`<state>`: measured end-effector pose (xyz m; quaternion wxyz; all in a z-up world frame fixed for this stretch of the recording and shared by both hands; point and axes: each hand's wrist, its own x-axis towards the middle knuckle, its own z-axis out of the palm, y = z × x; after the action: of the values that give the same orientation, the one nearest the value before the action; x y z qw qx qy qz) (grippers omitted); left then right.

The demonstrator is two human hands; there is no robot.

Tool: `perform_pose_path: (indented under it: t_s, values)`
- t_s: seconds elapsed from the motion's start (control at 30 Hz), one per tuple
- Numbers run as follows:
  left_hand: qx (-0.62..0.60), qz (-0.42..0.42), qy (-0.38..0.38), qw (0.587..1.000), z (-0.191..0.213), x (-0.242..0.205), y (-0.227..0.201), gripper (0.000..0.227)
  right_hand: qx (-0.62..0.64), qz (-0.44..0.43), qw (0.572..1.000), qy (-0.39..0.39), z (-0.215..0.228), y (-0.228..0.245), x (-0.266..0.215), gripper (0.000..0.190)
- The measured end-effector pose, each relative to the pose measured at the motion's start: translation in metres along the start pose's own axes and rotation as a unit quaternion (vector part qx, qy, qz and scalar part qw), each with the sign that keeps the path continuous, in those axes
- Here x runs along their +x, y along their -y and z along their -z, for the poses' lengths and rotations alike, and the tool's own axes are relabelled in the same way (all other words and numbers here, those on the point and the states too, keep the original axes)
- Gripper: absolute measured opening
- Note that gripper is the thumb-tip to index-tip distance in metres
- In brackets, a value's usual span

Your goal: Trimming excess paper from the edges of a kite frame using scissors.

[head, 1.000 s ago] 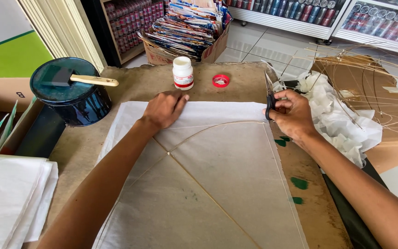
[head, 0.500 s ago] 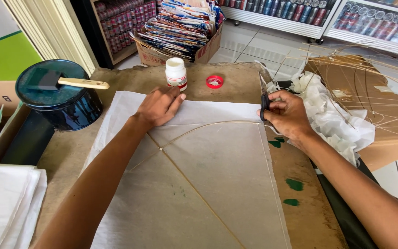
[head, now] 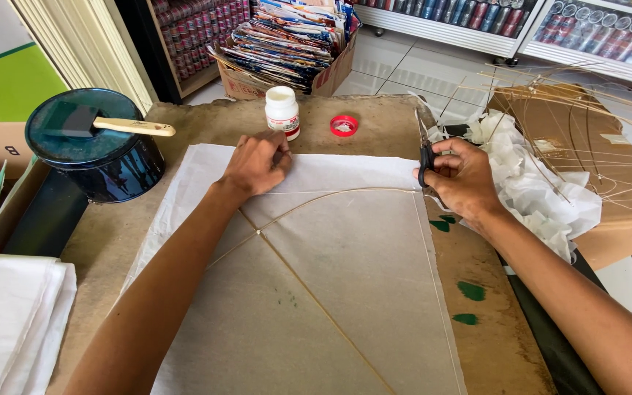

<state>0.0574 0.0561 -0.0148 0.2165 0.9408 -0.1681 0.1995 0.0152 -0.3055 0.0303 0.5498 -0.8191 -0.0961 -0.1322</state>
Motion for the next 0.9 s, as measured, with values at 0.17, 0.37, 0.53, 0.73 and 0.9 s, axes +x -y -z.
perform_pose_path:
  t_s: [0.17,0.37,0.53,0.73,0.9]
  values:
    - [0.019,0.017,0.004,1.000,-0.006,-0.004,0.001,0.015,0.000,0.010,1.000,-0.007,-0.001,-0.004,0.002,0.044]
    - [0.013,-0.001,-0.019,1.000,0.001,-0.009,-0.005,0.012,-0.021,0.042,0.999,-0.023,-0.001,-0.016,0.008,0.042]
    - [0.020,-0.006,-0.029,0.999,-0.002,-0.009,-0.004,0.011,-0.037,0.056,0.997,-0.025,-0.003,-0.018,0.008,0.040]
    - [0.035,-0.017,-0.030,0.999,-0.004,-0.008,-0.003,0.010,-0.055,0.060,0.996,-0.037,-0.007,-0.015,0.004,0.040]
    - [0.068,-0.023,-0.036,0.997,-0.004,-0.009,-0.004,0.009,-0.066,0.059,0.995,-0.038,-0.006,-0.022,0.006,0.042]
